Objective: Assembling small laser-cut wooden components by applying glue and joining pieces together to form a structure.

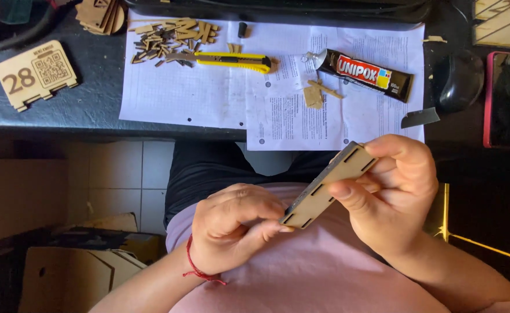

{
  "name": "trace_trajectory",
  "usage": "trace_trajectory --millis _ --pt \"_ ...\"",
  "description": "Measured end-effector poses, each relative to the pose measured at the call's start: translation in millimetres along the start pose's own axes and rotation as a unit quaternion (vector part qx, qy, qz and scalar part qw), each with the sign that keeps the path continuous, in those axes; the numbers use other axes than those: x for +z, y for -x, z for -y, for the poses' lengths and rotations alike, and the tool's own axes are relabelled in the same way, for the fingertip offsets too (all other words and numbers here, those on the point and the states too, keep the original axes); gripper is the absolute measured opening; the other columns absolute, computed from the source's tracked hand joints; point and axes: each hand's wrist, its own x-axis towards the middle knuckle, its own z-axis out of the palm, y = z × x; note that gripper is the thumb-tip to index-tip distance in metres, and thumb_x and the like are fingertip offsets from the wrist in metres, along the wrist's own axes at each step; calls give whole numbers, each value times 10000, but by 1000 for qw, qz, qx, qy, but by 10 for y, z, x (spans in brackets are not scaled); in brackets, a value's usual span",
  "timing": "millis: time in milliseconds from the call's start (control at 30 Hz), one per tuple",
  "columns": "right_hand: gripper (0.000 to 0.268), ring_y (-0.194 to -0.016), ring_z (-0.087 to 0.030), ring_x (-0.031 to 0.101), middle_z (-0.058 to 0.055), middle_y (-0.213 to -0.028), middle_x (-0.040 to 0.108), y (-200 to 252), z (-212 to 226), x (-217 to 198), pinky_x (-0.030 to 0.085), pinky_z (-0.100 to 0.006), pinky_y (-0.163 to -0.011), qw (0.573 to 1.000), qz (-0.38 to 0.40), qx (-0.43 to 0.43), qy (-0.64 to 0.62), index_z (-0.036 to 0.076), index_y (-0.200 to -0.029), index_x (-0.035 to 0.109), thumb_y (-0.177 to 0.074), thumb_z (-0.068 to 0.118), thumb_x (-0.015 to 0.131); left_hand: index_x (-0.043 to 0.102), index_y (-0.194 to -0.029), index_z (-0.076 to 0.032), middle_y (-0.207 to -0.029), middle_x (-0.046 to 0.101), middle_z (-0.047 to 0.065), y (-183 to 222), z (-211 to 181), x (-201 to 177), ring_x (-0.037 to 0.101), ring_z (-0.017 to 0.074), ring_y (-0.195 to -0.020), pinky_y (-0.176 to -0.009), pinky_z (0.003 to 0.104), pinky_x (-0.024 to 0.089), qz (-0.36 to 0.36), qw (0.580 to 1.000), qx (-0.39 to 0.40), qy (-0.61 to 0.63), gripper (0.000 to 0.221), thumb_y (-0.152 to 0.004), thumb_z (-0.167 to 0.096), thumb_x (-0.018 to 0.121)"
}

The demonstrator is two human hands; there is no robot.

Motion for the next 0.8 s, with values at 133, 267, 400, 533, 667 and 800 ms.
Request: trace_trajectory --millis 133,267,400,533,667,800 --pt "489 -751 -175 696 -182 -874 674 20 -31 6 592 -245 -659 998 23 17 -56 89 -1155 407 -820 197 746 605 -962 -37 -858 680 79 5 6 17 728 255 -780 -758 353 625 9 999 33 10 80 -960 -114 625" --pt "379 -602 -131 434 15 -650 272 -31 21 107 481 -298 -604 986 80 -26 -146 188 -1161 394 -903 157 670 632 -947 -29 -890 706 91 0 -29 4 744 250 -779 -742 337 618 20 999 -5 27 126 -969 -150 604" --pt "422 -616 -185 505 -102 -757 542 29 -88 173 517 -365 -648 991 10 -105 -88 232 -1117 280 -902 150 634 627 -1042 -62 -960 708 49 -51 5 19 716 197 -857 -825 307 575 -12 999 -49 20 211 -928 -236 658" --pt "382 -645 -218 501 -146 -884 581 86 -223 256 491 -382 -586 978 -24 -177 -104 223 -1093 312 -910 126 632 677 -921 -78 -861 690 29 -108 39 59 648 193 -776 -771 311 539 -29 998 -51 -7 160 -931 -237 661" --pt "242 -653 -252 573 -149 -863 626 71 -301 205 540 -393 -614 974 -56 -201 -84 136 -975 411 -931 168 647 637 -971 -53 -890 676 63 -75 138 7 655 225 -811 -773 322 553 -56 998 -31 -20 133 -935 -179 660" --pt "201 -695 -260 662 -134 -922 670 131 -341 123 601 -406 -663 983 -7 -176 -58 135 -970 463 -922 127 658 631 -960 -82 -890 668 45 -76 135 15 650 203 -812 -775 315 555 -60 996 -40 -49 132 -967 -211 603"
